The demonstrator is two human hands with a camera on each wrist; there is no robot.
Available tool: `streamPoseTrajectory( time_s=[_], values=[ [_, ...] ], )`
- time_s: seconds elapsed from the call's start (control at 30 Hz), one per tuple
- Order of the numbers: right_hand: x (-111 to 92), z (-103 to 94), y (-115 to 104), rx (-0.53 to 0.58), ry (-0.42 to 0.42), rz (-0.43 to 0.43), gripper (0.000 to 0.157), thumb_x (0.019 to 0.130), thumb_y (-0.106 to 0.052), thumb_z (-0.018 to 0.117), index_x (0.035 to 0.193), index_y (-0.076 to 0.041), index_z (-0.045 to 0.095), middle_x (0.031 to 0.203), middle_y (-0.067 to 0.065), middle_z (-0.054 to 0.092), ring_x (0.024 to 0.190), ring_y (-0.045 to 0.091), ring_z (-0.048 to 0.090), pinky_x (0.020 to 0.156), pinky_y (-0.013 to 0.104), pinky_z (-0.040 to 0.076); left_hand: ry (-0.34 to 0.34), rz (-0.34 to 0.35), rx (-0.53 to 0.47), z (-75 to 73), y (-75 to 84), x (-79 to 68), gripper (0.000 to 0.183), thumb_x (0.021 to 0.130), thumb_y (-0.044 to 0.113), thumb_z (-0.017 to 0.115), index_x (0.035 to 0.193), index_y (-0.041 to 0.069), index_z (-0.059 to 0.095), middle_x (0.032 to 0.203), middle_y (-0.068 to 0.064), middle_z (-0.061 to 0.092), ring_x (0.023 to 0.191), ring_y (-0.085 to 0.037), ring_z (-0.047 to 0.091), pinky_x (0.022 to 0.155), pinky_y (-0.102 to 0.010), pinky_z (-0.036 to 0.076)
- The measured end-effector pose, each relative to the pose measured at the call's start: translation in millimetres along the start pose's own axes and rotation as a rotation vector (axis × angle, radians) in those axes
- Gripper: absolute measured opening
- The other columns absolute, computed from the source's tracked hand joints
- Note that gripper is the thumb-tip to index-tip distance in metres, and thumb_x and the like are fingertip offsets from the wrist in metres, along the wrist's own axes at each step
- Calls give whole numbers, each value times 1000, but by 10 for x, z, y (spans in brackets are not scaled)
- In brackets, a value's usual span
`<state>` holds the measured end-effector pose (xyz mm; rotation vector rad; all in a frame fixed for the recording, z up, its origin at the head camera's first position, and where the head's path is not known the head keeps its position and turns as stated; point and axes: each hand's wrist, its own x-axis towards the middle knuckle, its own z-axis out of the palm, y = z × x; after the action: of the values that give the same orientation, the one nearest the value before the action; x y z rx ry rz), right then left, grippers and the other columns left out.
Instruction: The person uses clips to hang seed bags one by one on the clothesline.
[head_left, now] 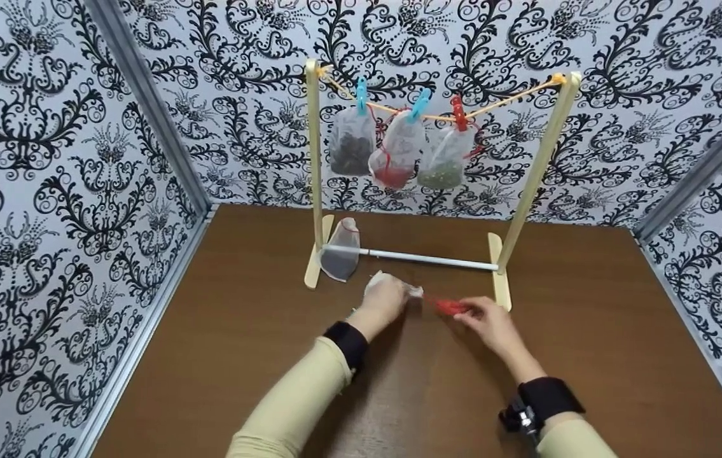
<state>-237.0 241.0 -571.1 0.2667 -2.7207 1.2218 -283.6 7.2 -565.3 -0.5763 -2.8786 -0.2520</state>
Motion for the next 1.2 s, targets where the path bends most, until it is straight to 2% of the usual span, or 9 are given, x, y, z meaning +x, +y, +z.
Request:
streamPoseTrajectory(
  time_s=[0.03, 0.1, 0.17, 0.47, 0.67, 0.8, 0.97, 1.07, 1.2],
  values=[
    [46, -98, -40, -8, 7, -6, 31, 79, -9, 82, 106, 3, 72, 91, 16, 74, 78, 19, 69, 70, 20, 55, -24, -24, -24, -260, 27, -1, 13, 89, 17, 67, 84, 18, 79, 83, -2, 74, 82, -22, 72, 75, -36, 60],
    [142, -309, -148, -11, 26, -23, 33, 77, -7, 83, 107, 3, 72, 91, 18, 75, 76, 21, 70, 68, 18, 55, 49, -11, -18, -482, 17, 45, 13, 88, 17, 68, 82, 21, 79, 84, -2, 73, 82, -23, 70, 74, -37, 60],
    [243, -528, -276, -16, 49, -47, 34, 77, -8, 84, 107, 1, 73, 92, 19, 75, 75, 18, 70, 66, 15, 55, 63, 2, -26, -710, 34, 101, 15, 88, 12, 67, 81, 18, 78, 86, -4, 71, 83, -23, 70, 69, -37, 61],
    [622, -1321, -883, -21, 134, -104, 29, 81, -14, 81, 109, -6, 74, 100, 15, 71, 72, -1, 58, 62, 12, 52, 141, 170, -254, -1417, 173, 408, 12, 96, 19, 64, 97, 12, 73, 93, -4, 76, 90, -22, 73, 79, -36, 59],
    [836, -1682, -1380, -168, 257, -410, 21, 81, -4, 78, 101, 1, 73, 88, 17, 69, 72, -2, 47, 63, 5, 39, 286, 280, -344, -1760, 395, 583, 13, 99, 20, 59, 101, 8, 62, 92, -6, 75, 87, -22, 74, 77, -35, 59],
    [1007, -1894, -1712, -286, 316, -529, 15, 86, 0, 71, 97, 9, 68, 83, 22, 64, 71, 8, 47, 66, 6, 32, 301, 252, -313, -1980, 539, 741, 13, 101, 20, 57, 103, 8, 62, 94, -5, 76, 88, -23, 74, 78, -35, 60],
    [1192, -2137, -2047, -387, 317, -495, 14, 91, -1, 65, 96, 12, 65, 90, 27, 64, 80, 34, 58, 73, 21, 42, 276, 168, -233, -2227, 692, 957, 14, 101, 23, 57, 104, 12, 67, 96, -2, 76, 88, -20, 74, 77, -32, 60],
    [1304, -2242, -2185, -447, 315, -492, 13, 90, -1, 66, 96, 11, 66, 92, 27, 64, 84, 37, 58, 76, 36, 45, 269, 113, -137, -2353, 766, 1086, 14, 100, 24, 57, 101, 17, 70, 100, 2, 76, 89, -18, 73, 76, -31, 60],
    [1425, -2342, -2299, -531, 305, -500, 11, 90, 1, 67, 96, 10, 68, 91, 26, 65, 83, 37, 58, 73, 41, 47, 281, 85, 22, -2469, 833, 1241, 19, 102, 23, 53, 101, 20, 72, 105, 3, 76, 96, -16, 70, 74, -30, 61]
  ],
)
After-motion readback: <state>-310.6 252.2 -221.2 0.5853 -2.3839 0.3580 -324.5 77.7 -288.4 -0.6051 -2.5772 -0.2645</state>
